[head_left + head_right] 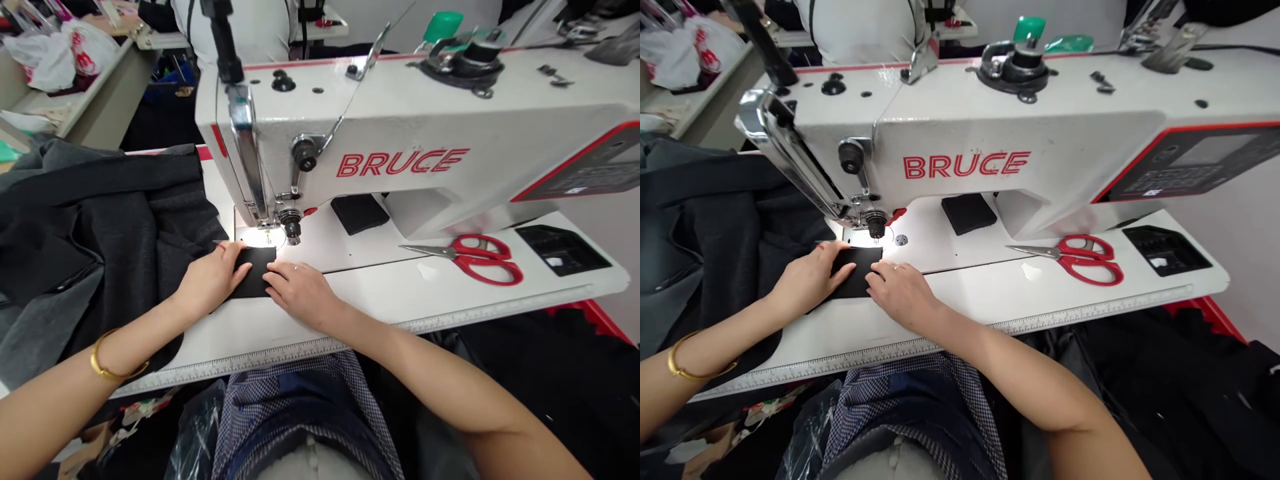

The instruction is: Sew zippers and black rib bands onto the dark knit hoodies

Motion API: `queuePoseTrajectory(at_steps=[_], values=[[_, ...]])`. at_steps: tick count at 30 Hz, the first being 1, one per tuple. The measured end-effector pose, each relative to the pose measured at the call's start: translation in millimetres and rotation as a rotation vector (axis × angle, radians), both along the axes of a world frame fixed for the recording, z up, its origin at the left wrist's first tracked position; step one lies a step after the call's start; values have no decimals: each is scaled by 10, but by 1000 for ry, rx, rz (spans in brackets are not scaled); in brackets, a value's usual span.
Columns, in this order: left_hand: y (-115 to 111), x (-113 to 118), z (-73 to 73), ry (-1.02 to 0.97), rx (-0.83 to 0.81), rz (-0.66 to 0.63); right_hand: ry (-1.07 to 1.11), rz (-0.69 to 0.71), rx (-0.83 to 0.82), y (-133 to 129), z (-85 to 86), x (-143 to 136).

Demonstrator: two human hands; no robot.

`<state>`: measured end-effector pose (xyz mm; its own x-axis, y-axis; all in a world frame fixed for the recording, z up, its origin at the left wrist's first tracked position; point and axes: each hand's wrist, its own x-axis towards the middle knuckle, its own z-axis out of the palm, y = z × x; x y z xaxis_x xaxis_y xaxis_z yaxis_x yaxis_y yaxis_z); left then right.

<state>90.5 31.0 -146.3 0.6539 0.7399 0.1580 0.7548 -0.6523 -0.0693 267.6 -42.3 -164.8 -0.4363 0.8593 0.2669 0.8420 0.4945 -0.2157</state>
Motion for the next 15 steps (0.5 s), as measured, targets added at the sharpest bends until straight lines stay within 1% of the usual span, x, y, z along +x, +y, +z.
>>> queuePoseTrajectory(at_steps=[1,2,3,4,5,7,12,15], values=[[-9,-16,-13,-37,96,-112,-11,6,-1,20,8,-3],[-16,-19,-27,-74,172,-250,-20,5,-2,34,16,-5],[-20,-14,-40,-107,215,-385,-28,2,-2,43,22,-7],[-23,-3,-53,-140,227,-490,-35,-1,1,51,26,-8],[-24,10,-68,-167,219,-550,-40,-2,6,59,27,-9],[-19,31,-102,-210,197,-552,-46,-3,24,84,23,-5],[55,56,-192,-232,166,-461,-22,28,103,222,-2,60],[128,100,-204,-238,165,-407,-24,55,120,332,3,136]])
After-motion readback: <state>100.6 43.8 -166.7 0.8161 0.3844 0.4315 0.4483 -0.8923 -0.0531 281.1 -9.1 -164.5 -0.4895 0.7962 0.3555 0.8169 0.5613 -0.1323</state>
